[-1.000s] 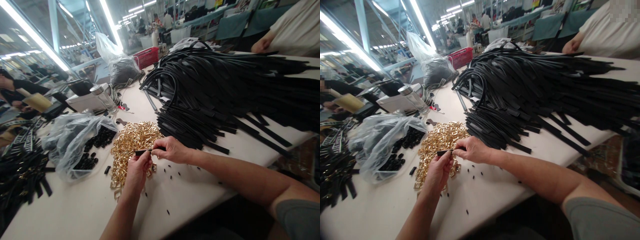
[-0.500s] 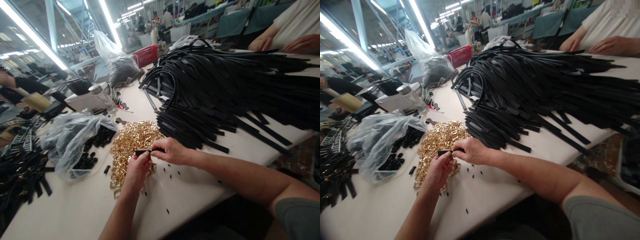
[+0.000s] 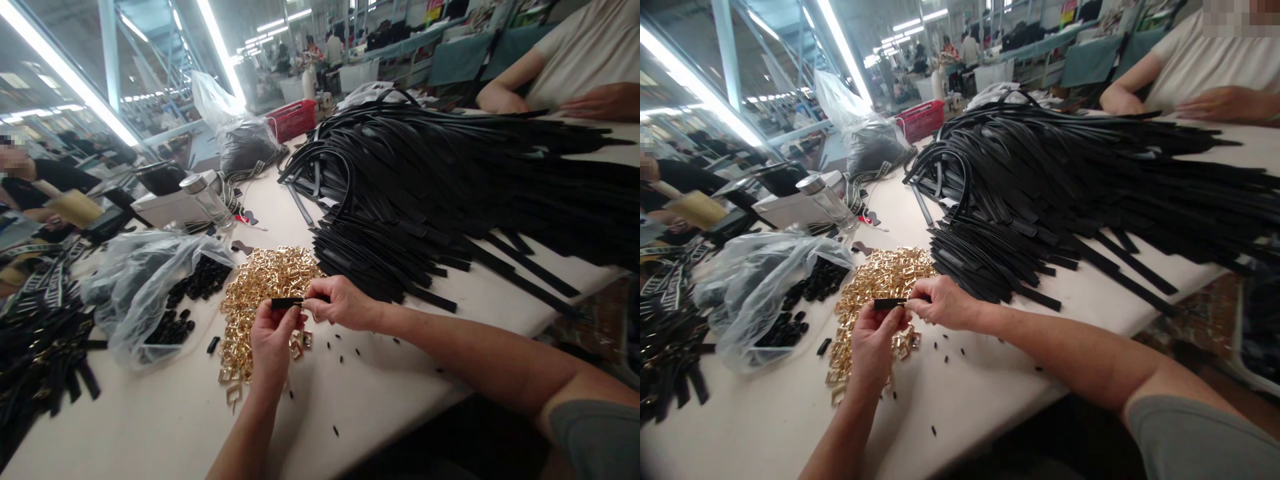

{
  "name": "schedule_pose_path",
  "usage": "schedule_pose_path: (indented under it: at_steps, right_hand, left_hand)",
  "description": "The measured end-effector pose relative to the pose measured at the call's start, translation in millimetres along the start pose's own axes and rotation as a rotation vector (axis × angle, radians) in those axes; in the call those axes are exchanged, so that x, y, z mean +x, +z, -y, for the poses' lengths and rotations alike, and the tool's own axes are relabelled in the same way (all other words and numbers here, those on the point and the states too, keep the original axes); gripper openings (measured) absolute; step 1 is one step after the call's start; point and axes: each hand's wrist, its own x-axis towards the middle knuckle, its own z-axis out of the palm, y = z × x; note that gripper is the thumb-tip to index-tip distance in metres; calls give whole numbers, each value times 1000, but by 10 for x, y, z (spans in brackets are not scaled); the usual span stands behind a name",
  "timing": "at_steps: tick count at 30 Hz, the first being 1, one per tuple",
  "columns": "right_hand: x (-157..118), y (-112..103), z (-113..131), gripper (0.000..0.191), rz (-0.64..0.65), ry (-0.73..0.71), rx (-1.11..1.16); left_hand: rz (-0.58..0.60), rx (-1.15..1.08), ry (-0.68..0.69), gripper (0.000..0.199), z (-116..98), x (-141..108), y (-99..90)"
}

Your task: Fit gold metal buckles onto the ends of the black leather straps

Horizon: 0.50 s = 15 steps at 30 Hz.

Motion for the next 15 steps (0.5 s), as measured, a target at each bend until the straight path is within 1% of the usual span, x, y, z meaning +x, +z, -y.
schedule_pose_path:
  at_steps: [5,8,10,12,13,15]
  right_hand:
    - [17,-40,-6,24,-17,-18,-21]
    - [32,-70,-12,24,-37,-32,-62]
    - [30,-91,-12,24,-41,-36,-89]
    - [4,-109,1,23,-10,-46,-97]
    - [-14,-117,14,23,17,-57,-102]
    - [-44,-137,42,23,92,-74,-128]
  left_hand:
    - [-2,30,79,29,38,-24,10]
    - [19,28,82,26,60,-15,-24]
    - [49,16,52,25,51,-24,-68]
    - [74,29,-2,28,24,-58,-117]
    - [78,49,-34,32,13,-77,-138]
    - [62,108,-105,47,24,-88,-151]
